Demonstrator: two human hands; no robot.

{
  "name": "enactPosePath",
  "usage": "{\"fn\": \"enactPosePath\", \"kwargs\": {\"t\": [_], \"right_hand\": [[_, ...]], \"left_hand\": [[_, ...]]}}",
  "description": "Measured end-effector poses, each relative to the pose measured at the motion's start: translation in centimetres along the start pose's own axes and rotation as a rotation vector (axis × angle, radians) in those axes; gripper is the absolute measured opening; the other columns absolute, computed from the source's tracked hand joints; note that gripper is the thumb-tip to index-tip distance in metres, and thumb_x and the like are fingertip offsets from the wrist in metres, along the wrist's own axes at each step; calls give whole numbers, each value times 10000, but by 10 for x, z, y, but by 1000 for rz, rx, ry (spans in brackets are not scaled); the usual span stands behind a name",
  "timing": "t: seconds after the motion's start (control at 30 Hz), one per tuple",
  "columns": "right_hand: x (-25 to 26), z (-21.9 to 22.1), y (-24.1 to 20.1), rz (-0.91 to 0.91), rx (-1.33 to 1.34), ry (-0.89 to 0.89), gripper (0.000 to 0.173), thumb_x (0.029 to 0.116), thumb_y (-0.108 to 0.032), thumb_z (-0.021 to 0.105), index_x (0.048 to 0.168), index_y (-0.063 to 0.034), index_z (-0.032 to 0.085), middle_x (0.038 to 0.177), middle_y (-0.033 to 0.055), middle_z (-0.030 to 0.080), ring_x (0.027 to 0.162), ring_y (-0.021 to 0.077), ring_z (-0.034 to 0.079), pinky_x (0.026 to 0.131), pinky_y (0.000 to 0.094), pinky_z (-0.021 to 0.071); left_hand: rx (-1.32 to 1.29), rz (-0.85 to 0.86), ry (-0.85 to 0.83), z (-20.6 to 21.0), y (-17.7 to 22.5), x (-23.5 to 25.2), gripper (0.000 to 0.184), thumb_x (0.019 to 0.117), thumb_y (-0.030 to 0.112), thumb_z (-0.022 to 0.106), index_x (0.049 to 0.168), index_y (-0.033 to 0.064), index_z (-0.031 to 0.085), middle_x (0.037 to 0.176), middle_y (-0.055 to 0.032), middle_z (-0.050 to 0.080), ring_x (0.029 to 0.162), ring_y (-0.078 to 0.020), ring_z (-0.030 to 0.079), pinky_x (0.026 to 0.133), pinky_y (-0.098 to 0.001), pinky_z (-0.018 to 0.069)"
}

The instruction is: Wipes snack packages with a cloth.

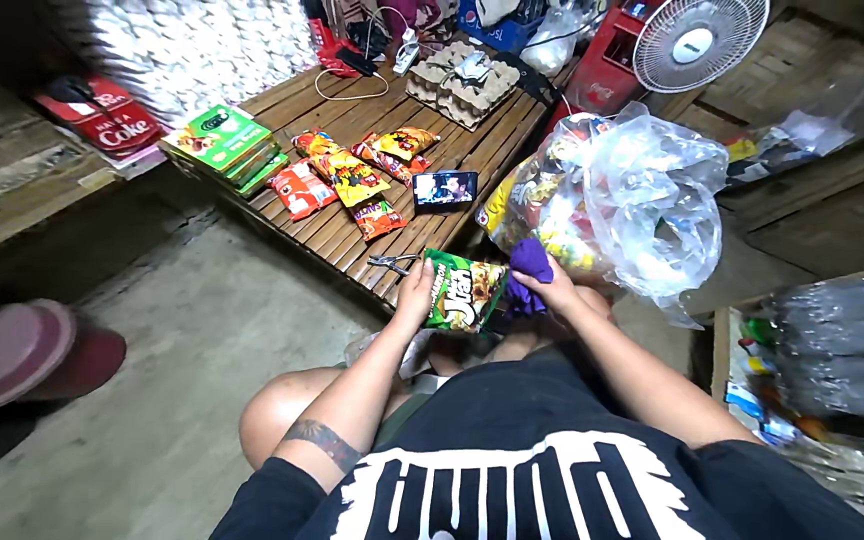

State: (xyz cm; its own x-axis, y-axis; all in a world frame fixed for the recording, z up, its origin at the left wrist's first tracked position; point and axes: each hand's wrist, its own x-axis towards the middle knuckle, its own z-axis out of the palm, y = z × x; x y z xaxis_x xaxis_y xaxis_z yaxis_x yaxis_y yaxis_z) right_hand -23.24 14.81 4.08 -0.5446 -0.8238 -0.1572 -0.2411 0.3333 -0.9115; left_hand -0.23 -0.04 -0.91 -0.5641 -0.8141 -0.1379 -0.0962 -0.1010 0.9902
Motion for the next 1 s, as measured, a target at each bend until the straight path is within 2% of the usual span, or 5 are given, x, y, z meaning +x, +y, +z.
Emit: {"fn": "enactPosePath", "kwargs": {"t": [0.1,0.17,0.33,0.77,1.0], "right_hand": [[-8,8,-6,92,349,25,482,996,-258,651,1376,-7,494,1017,109,712,902,158,712,831,346,607],[-15,17,-10,125,414,-44,442,1024,-256,601,1355,13,488,978,107,713,876,161,714,819,342,611],[-20,53,-13,97,262,-112,836,899,-241,778,1550,-44,293,1237,157,651,1078,176,683,957,349,578],[0,20,-3,-129,-296,-125,720,874,-191,794,1471,10,445,1315,210,636,1236,252,617,1091,429,479],[-10,14,-1,165,315,-9,601,966,-236,698,1463,-31,429,1117,144,696,979,181,706,879,358,598]], "left_hand": [[-137,-41,97,-1,2,3,477,1129,365,278,1331,29,550,1026,-144,690,900,-184,698,840,-395,586],[-208,-69,111,0,5,1,489,1129,376,263,1353,31,528,1053,-150,683,920,-192,695,849,-395,584],[-241,-106,86,7,4,-5,497,1129,378,265,1411,46,504,1080,-157,687,935,-199,702,845,-399,595],[-228,-114,95,-2,12,-2,484,1125,384,277,1366,48,528,1056,-151,681,912,-196,692,834,-398,585],[-300,-154,174,-5,5,3,566,1111,466,247,1460,76,462,1183,-187,654,1020,-239,676,883,-444,572]]}}
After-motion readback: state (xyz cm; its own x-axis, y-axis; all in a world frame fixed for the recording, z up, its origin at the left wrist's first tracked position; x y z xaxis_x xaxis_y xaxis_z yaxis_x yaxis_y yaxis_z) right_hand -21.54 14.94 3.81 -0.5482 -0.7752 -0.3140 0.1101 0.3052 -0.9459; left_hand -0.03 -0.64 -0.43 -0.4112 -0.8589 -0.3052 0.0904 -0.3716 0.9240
